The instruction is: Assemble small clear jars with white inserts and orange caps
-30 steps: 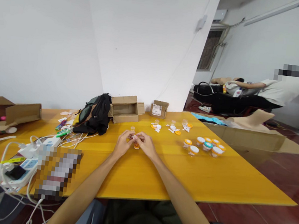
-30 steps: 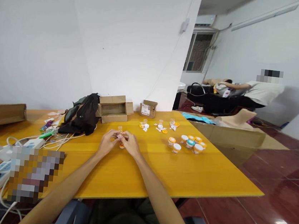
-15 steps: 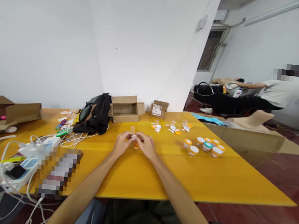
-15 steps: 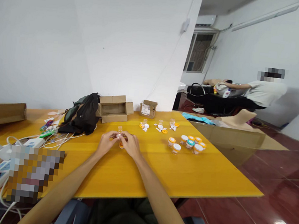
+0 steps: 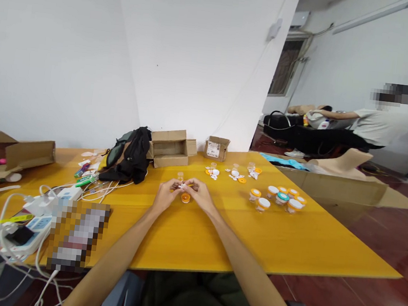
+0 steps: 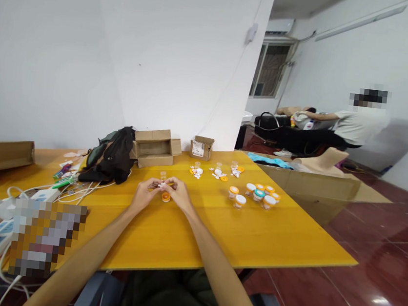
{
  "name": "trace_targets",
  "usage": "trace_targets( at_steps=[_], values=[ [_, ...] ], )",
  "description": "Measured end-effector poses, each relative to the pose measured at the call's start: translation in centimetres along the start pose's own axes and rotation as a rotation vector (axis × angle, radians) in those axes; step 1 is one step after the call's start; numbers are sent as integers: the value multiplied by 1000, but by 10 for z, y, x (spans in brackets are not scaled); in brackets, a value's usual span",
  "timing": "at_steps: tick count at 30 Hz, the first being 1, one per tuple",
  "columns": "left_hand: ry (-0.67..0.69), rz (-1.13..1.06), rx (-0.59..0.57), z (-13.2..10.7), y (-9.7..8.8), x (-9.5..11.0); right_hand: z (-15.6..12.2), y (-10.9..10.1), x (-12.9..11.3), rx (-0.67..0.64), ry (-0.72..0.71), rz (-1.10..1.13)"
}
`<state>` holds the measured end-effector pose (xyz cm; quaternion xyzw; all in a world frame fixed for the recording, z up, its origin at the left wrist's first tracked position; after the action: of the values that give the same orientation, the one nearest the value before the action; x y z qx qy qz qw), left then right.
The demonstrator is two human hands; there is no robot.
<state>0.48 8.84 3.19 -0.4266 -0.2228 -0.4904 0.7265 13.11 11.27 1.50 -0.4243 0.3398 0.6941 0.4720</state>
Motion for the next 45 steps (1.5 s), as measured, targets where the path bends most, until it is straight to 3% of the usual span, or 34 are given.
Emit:
trace_targets(
  at_steps=[9, 19, 24, 31, 45],
  values=[
    [9, -35, 19, 0, -1, -1, 0, -3, -7, 30, -59, -82],
    [-1, -7, 24, 0, -2, -3, 2, -9, -8, 38, -56, -30],
    [3, -9, 28, 0, -3, -1, 1, -3, -8, -28, -50, -12],
    [-14, -33, -1, 0, -1, -1, -2, -4, -20, 5, -159, -176],
    [-29, -45, -19, 0, 1, -2, -4, -1, -22, -16, -209, -224]
  ],
)
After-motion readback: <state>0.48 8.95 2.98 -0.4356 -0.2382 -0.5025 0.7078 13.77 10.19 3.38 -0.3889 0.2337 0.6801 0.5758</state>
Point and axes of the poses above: each hand's wrist, its own z-axis towards the middle knuckle, its own y-axis out of the palm, x = y × z, the point moved 8 cm from there along z, towards the middle knuckle, and after that the axes turned 6 degrees about z, right-handed, at the moved point
